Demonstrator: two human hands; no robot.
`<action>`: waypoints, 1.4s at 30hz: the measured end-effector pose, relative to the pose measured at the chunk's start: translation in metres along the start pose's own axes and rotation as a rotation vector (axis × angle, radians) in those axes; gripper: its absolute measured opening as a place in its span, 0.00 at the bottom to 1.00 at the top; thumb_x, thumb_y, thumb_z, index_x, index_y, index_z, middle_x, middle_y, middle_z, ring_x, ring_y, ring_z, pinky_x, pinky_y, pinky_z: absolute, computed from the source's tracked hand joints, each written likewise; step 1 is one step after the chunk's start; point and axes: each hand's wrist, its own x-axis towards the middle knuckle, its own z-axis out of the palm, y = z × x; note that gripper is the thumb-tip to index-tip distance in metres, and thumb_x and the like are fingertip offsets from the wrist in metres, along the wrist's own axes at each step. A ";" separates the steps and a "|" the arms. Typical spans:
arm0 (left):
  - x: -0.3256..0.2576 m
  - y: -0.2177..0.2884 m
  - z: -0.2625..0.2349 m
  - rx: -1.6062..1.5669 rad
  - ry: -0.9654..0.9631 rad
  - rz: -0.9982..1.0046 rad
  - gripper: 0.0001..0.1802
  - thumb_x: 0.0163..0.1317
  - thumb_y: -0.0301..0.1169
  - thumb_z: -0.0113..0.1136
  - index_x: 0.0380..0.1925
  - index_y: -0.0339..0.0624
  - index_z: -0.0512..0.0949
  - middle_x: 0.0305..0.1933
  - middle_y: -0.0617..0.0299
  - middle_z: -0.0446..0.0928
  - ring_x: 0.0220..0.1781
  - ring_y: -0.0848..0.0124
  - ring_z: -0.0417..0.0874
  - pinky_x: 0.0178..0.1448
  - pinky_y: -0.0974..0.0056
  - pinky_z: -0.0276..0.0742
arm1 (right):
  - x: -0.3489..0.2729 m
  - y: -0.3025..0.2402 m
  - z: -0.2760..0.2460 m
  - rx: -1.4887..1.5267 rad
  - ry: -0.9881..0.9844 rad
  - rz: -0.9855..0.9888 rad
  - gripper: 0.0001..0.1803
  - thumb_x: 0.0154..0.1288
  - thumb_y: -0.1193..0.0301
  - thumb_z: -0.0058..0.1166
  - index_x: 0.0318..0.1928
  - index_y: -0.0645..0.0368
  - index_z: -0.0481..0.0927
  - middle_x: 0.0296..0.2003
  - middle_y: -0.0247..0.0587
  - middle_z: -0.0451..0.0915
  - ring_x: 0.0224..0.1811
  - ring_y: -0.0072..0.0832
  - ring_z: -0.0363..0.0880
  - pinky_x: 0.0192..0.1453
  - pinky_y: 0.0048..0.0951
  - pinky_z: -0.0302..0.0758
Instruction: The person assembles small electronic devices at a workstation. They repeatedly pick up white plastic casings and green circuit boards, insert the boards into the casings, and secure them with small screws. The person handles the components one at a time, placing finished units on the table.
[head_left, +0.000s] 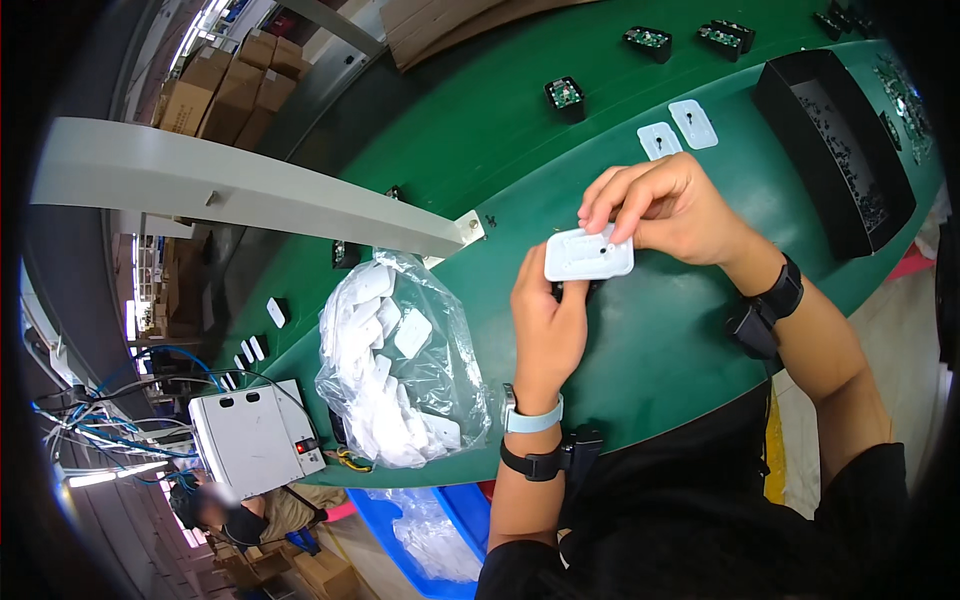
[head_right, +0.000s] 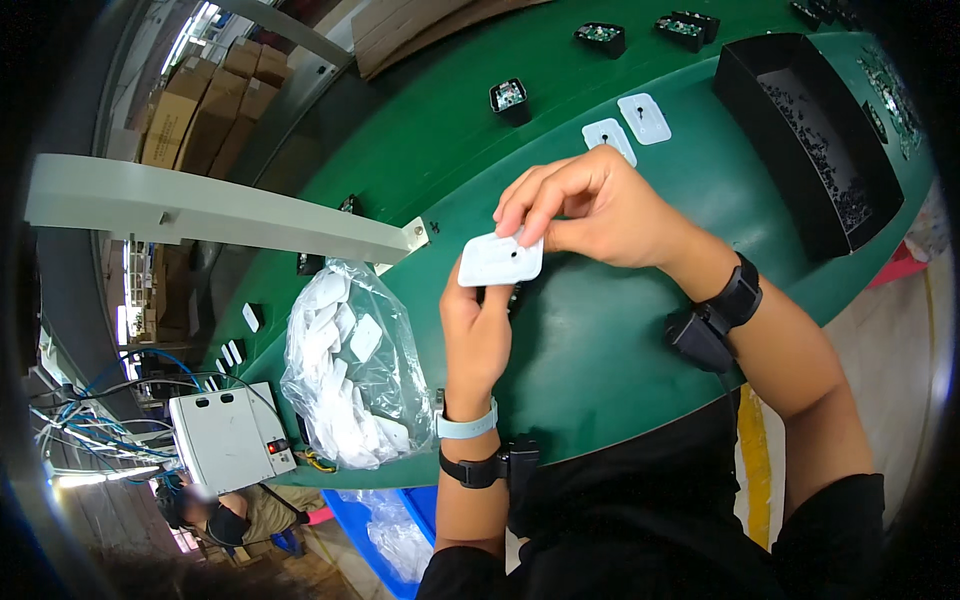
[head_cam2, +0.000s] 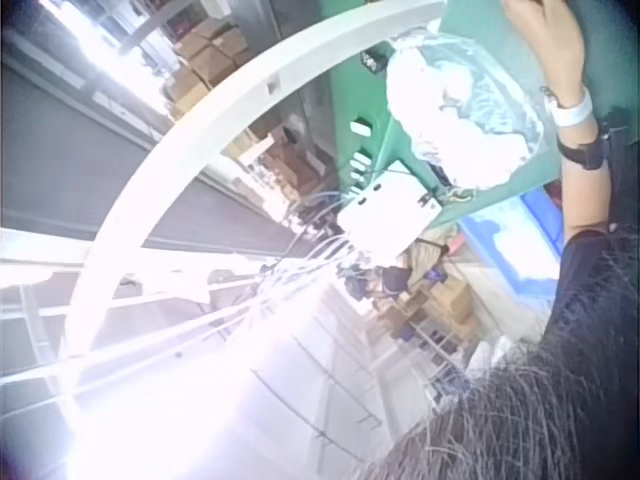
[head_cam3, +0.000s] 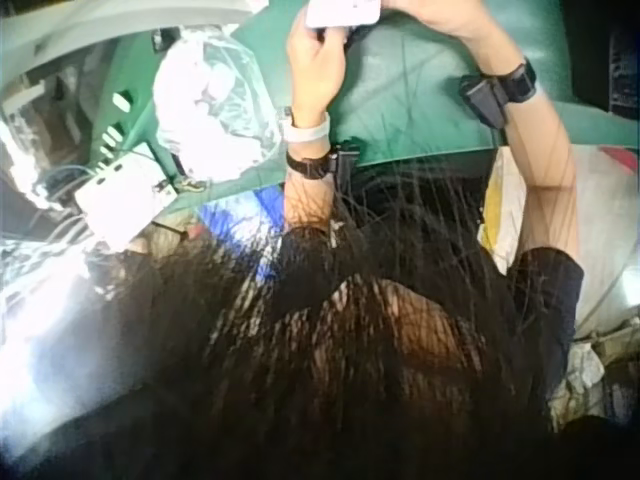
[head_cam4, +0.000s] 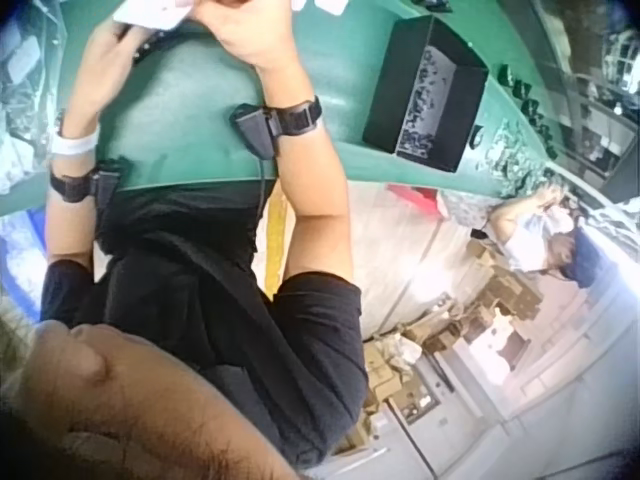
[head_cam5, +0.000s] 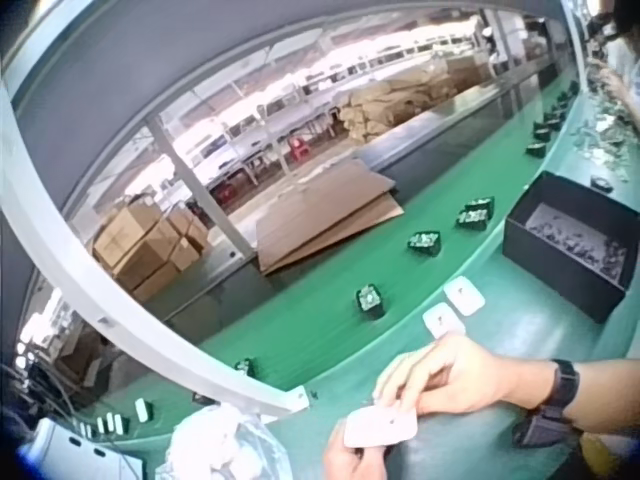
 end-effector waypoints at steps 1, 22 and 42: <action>0.000 0.001 -0.001 0.152 -0.010 0.100 0.12 0.70 0.27 0.52 0.49 0.34 0.79 0.46 0.57 0.80 0.46 0.68 0.79 0.48 0.64 0.75 | 0.000 -0.003 0.002 -0.066 -0.008 -0.015 0.08 0.53 0.89 0.64 0.28 0.63 0.86 0.39 0.45 0.87 0.47 0.36 0.84 0.53 0.34 0.81; -0.007 0.033 -0.015 -0.423 0.048 -0.154 0.10 0.63 0.19 0.60 0.42 0.36 0.85 0.43 0.63 0.77 0.33 0.77 0.80 0.30 0.75 0.76 | -0.005 -0.028 0.027 0.085 0.186 0.109 0.19 0.61 0.89 0.57 0.53 0.68 0.76 0.45 0.46 0.80 0.48 0.31 0.85 0.54 0.30 0.84; -0.004 0.026 -0.005 0.022 0.174 0.210 0.07 0.62 0.23 0.68 0.40 0.34 0.84 0.37 0.62 0.79 0.39 0.75 0.78 0.44 0.71 0.74 | -0.001 -0.019 0.028 -0.692 0.031 -0.203 0.11 0.50 0.85 0.62 0.36 0.61 0.84 0.33 0.39 0.84 0.34 0.33 0.83 0.35 0.29 0.79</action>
